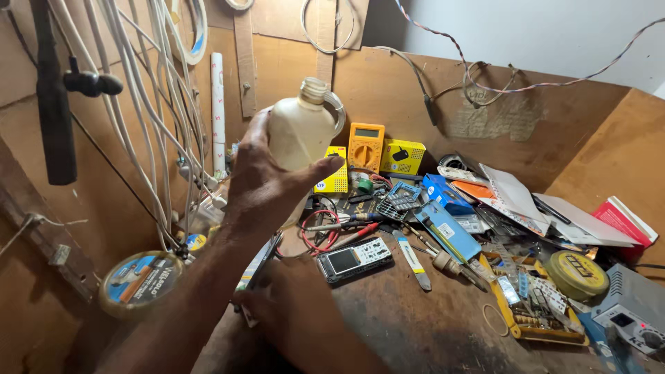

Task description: The person disassembles a small electronic device, removes the battery, and uses a brush to clean the internal circuit board. They then reassemble the device and place it on the workbench.

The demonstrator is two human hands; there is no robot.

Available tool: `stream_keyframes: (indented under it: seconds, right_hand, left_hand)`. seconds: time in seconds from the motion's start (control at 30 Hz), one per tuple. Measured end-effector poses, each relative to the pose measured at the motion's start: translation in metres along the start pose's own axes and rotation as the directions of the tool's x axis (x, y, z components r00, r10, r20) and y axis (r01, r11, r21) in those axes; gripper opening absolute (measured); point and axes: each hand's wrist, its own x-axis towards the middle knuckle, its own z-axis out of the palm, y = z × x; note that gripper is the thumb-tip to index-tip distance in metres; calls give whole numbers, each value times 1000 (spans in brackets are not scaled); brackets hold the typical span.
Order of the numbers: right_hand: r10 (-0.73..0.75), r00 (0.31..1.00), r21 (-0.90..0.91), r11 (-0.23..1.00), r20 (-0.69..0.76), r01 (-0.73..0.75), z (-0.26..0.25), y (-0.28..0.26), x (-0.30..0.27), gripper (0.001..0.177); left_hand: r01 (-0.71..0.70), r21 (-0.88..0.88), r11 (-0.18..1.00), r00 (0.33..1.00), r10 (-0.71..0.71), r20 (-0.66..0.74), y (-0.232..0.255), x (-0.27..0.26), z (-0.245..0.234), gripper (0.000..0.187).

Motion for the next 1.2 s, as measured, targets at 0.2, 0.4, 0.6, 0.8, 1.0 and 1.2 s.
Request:
stream_keyframes:
  seconds: [0.2, 0.4, 0.6, 0.8, 1.0, 1.2]
  right_hand:
    - [80, 996, -60, 995, 33, -78, 22, 3, 8, 31]
    - [184, 980, 161, 972, -71, -171, 1, 31, 2, 27]
    - [300, 930, 308, 924, -213, -227, -79, 62, -25, 17]
    - [376, 782, 274, 923, -497, -270, -154, 70, -43, 20]
    - [119, 718, 129, 991, -686, -42, -203, 52, -59, 22]
    - [-198, 742, -221, 973, -640, 69, -203, 47, -61, 19]
  left_hand:
    - [28, 68, 997, 999, -26, -22, -2, -2, -4, 75]
    - [-31, 43, 999, 998, 33, -60, -9, -3, -1, 79]
    - [75, 79, 994, 996, -70, -61, -8, -1, 3, 78]
    - [-216, 245, 945, 974, 226, -11, -8, -3, 14, 87]
    - [-267, 381, 885, 963, 232, 138, -9, -10, 34, 92]
    - [-365, 364, 857, 929, 307, 208, -18, -15, 40, 85]
